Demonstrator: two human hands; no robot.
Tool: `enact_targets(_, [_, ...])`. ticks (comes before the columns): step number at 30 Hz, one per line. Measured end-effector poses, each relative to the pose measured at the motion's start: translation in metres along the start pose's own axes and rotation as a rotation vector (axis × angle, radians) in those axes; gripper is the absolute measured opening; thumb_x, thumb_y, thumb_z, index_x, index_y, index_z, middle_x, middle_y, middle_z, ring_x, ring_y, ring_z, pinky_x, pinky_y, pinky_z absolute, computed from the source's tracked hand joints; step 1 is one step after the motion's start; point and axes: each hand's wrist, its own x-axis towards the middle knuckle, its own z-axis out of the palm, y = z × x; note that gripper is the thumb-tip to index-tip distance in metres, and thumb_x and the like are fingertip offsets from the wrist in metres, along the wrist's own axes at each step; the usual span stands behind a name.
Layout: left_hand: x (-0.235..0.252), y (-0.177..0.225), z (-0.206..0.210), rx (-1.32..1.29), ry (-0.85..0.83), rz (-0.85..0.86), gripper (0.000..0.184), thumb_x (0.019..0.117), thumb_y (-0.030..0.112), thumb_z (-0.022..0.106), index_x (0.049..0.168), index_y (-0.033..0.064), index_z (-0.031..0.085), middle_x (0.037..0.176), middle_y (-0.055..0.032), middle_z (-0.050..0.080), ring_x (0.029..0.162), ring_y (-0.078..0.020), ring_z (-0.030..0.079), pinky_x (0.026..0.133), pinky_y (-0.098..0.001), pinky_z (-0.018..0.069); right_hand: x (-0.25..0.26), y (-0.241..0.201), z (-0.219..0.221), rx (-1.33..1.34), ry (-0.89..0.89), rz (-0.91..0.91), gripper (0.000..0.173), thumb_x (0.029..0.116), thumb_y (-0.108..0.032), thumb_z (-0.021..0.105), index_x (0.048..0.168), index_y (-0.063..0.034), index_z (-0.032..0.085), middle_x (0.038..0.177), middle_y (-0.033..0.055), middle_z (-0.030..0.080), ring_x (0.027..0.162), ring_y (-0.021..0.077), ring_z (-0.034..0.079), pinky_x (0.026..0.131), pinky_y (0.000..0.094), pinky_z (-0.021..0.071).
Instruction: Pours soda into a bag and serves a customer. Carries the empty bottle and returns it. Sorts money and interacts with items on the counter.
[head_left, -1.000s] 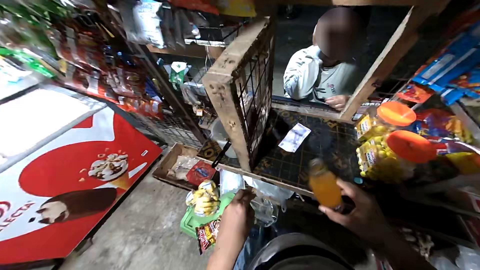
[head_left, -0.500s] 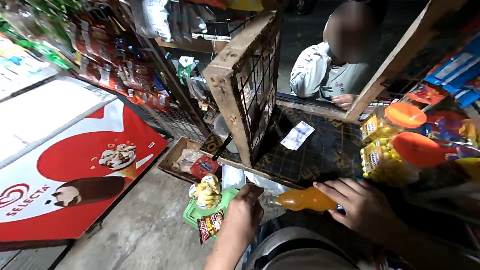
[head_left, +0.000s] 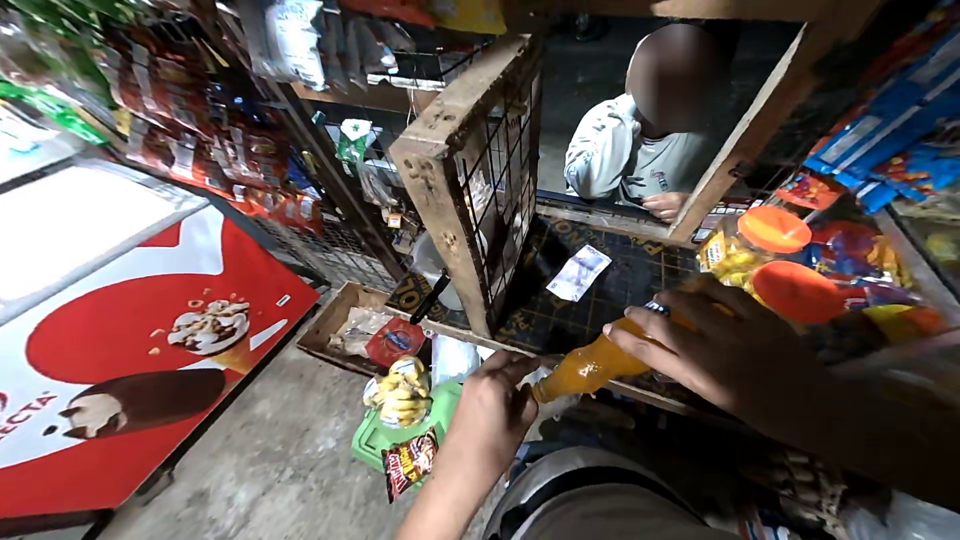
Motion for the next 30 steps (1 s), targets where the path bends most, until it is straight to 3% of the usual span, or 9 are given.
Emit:
enact_targets(5, [0.012,0.016,-0.012,-0.048,-0.021,0.026,0.028,0.0860,0.005,0.066,0.111,0.0057,0.078,0.105,-0.0092,0.071,0.063,-0.0029,0.060,0.059,-0.0162,0.0523,0.015,0.009,-0.022,-0.114,0.071,-0.084,0.037,0.1015,0.001,0.046,0.126,-0.0151,0.068,0.109,0.0073,0.070,0.101,0.0275,0.065,0.092,0.0418,0.0478])
enact_targets(12, [0.035,0.036,-0.036,-0.180,-0.103,0.012,0.030,0.0909,0.010,0.064,0.119,0.0092,0.075,0.112,-0.0042,0.070,0.067,0.0008,0.061,0.062,-0.0148,0.0534,0.030,0.024,-0.055,-0.177,0.102,-0.184,0.035,0.1007,0.005,0.045,0.125,-0.0084,0.067,0.115,0.0117,0.071,0.110,0.0280,0.066,0.094,0.0433,0.0472])
enact_targets(16, [0.050,0.049,-0.044,-0.251,-0.140,-0.018,0.028,0.0920,0.012,0.064,0.118,0.0109,0.074,0.107,0.0012,0.070,0.068,0.0018,0.063,0.064,-0.0155,0.0560,0.034,0.030,-0.074,-0.196,0.102,-0.191,0.034,0.1001,0.004,0.046,0.125,-0.0073,0.067,0.119,0.0121,0.071,0.116,0.0292,0.065,0.098,0.0439,0.0481])
enact_targets(21, [0.068,0.065,-0.051,-0.265,-0.147,0.006,0.025,0.0908,0.011,0.069,0.115,0.0107,0.076,0.100,0.0024,0.070,0.063,0.0023,0.062,0.059,-0.0143,0.0550,0.036,0.039,-0.086,-0.286,0.136,-0.176,0.034,0.1004,0.005,0.045,0.125,-0.0070,0.066,0.120,0.0130,0.070,0.119,0.0290,0.063,0.104,0.0448,0.0441])
enact_targets(30, [0.101,0.078,-0.047,-0.350,-0.201,-0.002,0.032,0.0868,-0.001,0.074,0.117,0.0090,0.075,0.100,-0.0015,0.070,0.061,-0.0052,0.063,0.058,-0.0202,0.0582,0.036,0.058,-0.099,-0.390,0.102,-0.152,0.044,0.1009,0.011,0.040,0.132,-0.0066,0.064,0.126,0.0134,0.069,0.124,0.0301,0.061,0.114,0.0463,0.0351])
